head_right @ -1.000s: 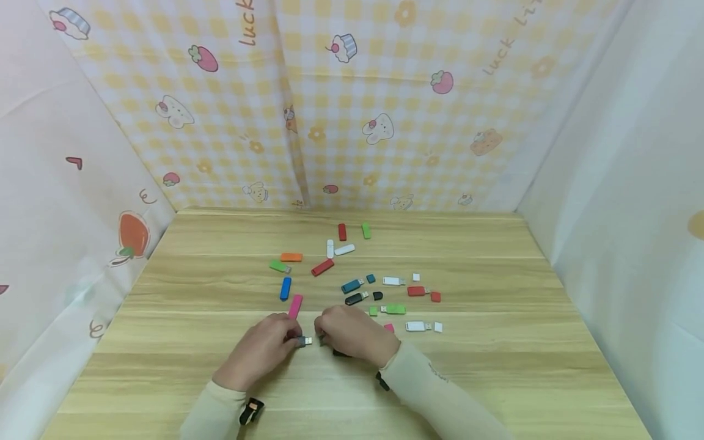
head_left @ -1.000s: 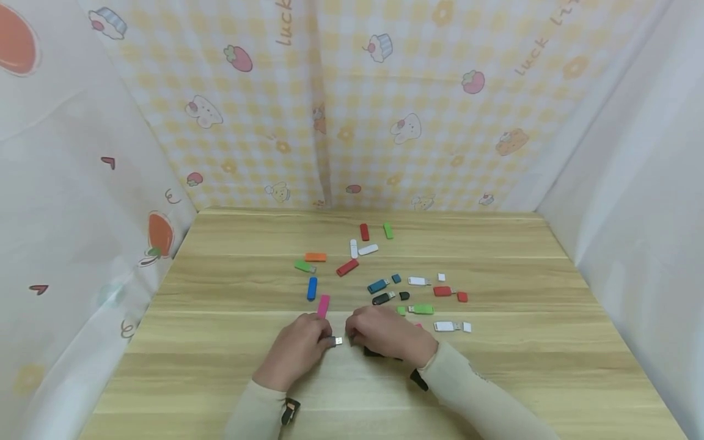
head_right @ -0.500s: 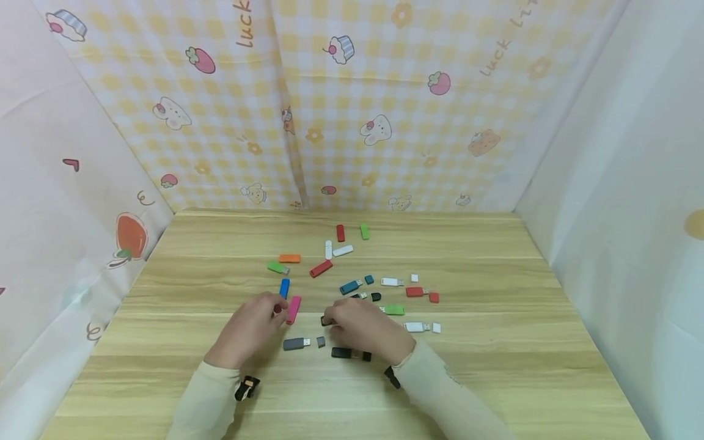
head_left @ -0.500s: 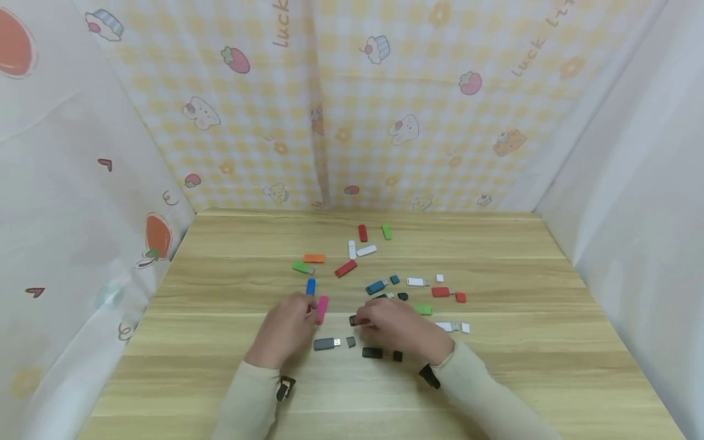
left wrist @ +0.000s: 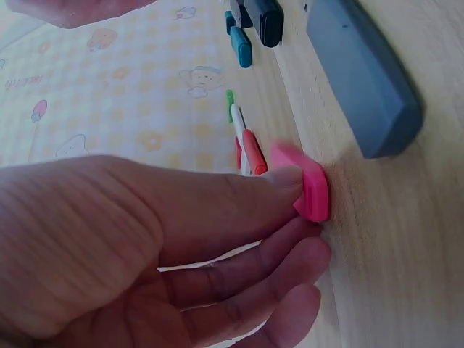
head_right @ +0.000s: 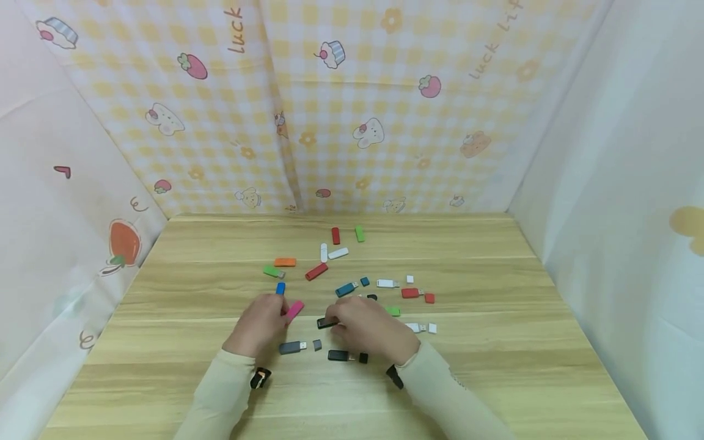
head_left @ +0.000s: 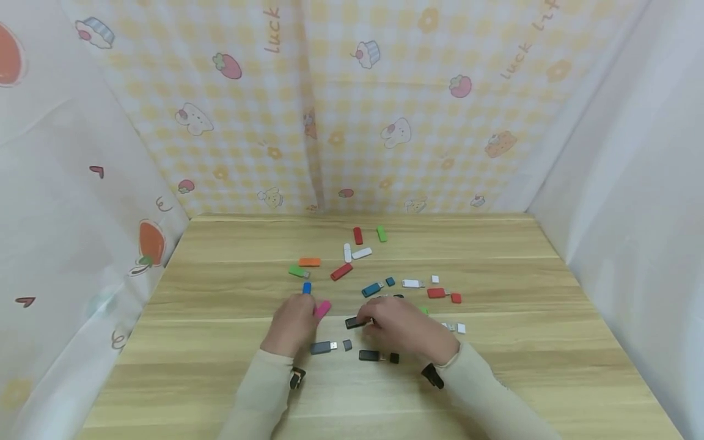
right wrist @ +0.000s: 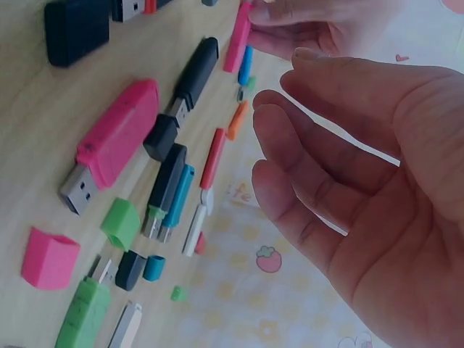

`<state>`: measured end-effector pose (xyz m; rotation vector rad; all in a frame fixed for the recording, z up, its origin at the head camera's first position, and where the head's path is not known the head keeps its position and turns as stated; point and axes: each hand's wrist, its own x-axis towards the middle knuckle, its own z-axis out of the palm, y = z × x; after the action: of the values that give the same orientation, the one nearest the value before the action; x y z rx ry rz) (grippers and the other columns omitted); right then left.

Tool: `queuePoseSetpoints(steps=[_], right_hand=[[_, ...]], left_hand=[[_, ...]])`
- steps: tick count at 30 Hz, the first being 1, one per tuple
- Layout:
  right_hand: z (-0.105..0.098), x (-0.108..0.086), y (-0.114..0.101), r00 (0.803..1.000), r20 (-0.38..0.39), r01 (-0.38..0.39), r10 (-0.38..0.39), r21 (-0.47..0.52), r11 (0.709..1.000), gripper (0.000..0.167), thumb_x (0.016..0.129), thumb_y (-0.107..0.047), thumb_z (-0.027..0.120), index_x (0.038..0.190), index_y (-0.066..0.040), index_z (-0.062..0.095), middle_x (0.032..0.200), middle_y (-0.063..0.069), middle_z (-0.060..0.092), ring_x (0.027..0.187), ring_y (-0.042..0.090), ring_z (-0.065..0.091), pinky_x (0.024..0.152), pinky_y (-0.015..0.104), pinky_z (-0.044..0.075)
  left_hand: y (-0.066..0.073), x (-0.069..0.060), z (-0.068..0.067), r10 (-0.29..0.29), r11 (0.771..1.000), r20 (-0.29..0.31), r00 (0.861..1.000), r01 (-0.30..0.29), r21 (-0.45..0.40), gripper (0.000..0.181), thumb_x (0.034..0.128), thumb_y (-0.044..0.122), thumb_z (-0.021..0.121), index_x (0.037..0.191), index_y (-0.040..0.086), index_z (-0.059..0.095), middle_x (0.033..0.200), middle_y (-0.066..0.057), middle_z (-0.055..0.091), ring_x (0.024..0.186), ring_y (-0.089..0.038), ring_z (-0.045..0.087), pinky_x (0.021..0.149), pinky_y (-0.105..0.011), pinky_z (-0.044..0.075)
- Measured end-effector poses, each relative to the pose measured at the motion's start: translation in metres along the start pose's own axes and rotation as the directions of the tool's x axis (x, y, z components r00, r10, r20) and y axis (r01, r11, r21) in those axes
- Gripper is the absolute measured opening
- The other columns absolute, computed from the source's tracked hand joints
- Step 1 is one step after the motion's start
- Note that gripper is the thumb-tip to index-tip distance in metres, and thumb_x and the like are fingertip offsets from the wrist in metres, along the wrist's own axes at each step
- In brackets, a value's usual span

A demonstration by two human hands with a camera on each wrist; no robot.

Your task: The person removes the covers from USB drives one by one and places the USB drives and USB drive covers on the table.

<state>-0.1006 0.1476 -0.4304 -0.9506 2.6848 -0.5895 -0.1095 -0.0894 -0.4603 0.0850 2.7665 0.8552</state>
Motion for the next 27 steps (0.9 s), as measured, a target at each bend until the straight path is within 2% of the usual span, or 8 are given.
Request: queuePoseSetpoints(steps=[2,7,12,16,22,27], right_hand=[[-0.0028,0.0001,0.0003,1.0,-0.001,-0.014,0.014,0.012,1.0,0.015,0.101,-0.015,0.078,0.115,-0.012,0.082,0.11,0.001,0.08,0.088,0.009,0.065,0.085,0.028,0.061],[-0.0067,0.0003,-0.0012,1.0,0.01,-0.023,0.022,0.014,1.0,0.017,0.1,-0.016,0.08,0.116,-0.013,0.082,0.111,0.001,0.08,0.09,0.011,0.067,0.086,0.029,0.062],[-0.0061,0.0001,-0.0024,1.0,0.005,-0.025,0.025,0.022,0.999,0.016,0.099,-0.014,0.08,0.115,-0.012,0.082,0.11,0.002,0.08,0.089,0.014,0.068,0.085,0.029,0.061],[-0.0062,-0.0001,-0.0017,1.0,0.001,-0.019,0.019,0.025,1.0,0.017,0.099,-0.014,0.08,0.116,-0.012,0.081,0.109,0.002,0.08,0.088,0.013,0.066,0.084,0.028,0.061],[-0.0084,-0.0004,0.0028,0.999,-0.039,-0.005,0.005,0.018,1.0,0.019,0.096,-0.012,0.083,0.116,-0.011,0.082,0.108,0.003,0.081,0.087,0.009,0.067,0.084,0.026,0.062],[-0.0104,-0.0011,0.007,0.998,-0.063,-0.004,0.005,0.018,1.0,0.022,0.095,-0.013,0.085,0.116,-0.01,0.081,0.109,0.002,0.081,0.09,0.011,0.07,0.085,0.027,0.063]], left_hand=[[0.0012,0.0002,-0.0002,-0.008,1.0,0.018,1.0,0.007,0.006,0.027,0.1083,0.015,0.066,0.085,0.003,0.07,0.073,-0.008,0.056,0.066,-0.023,0.054,0.058,-0.031,0.043],[0.0037,0.0015,-0.0001,-0.001,1.0,0.013,1.0,0.001,0.023,0.017,0.1027,0.005,0.071,0.086,0.003,0.069,0.074,-0.008,0.057,0.066,-0.022,0.054,0.057,-0.03,0.044],[0.0056,0.0036,0.0023,0.052,0.996,-0.006,0.999,-0.051,0.079,0.017,0.1006,-0.001,0.068,0.084,0.001,0.067,0.075,-0.008,0.057,0.065,-0.022,0.053,0.054,-0.03,0.045],[0.0066,0.0036,0.0018,0.07,0.991,-0.002,0.998,-0.069,0.112,0.022,0.097,-0.009,0.064,0.079,0.003,0.064,0.078,-0.009,0.058,0.068,-0.022,0.053,0.055,-0.032,0.045],[0.0067,0.0015,0.0001,0.057,0.995,0.026,0.998,-0.059,0.074,0.016,0.0929,-0.012,0.068,0.085,0.002,0.069,0.079,-0.008,0.061,0.07,-0.023,0.055,0.058,-0.032,0.048],[0.0055,0.0,0.0012,0.048,0.998,0.029,0.998,-0.049,0.026,0.013,0.0955,-0.008,0.072,0.09,0.004,0.069,0.082,-0.007,0.061,0.074,-0.023,0.056,0.063,-0.032,0.05]])
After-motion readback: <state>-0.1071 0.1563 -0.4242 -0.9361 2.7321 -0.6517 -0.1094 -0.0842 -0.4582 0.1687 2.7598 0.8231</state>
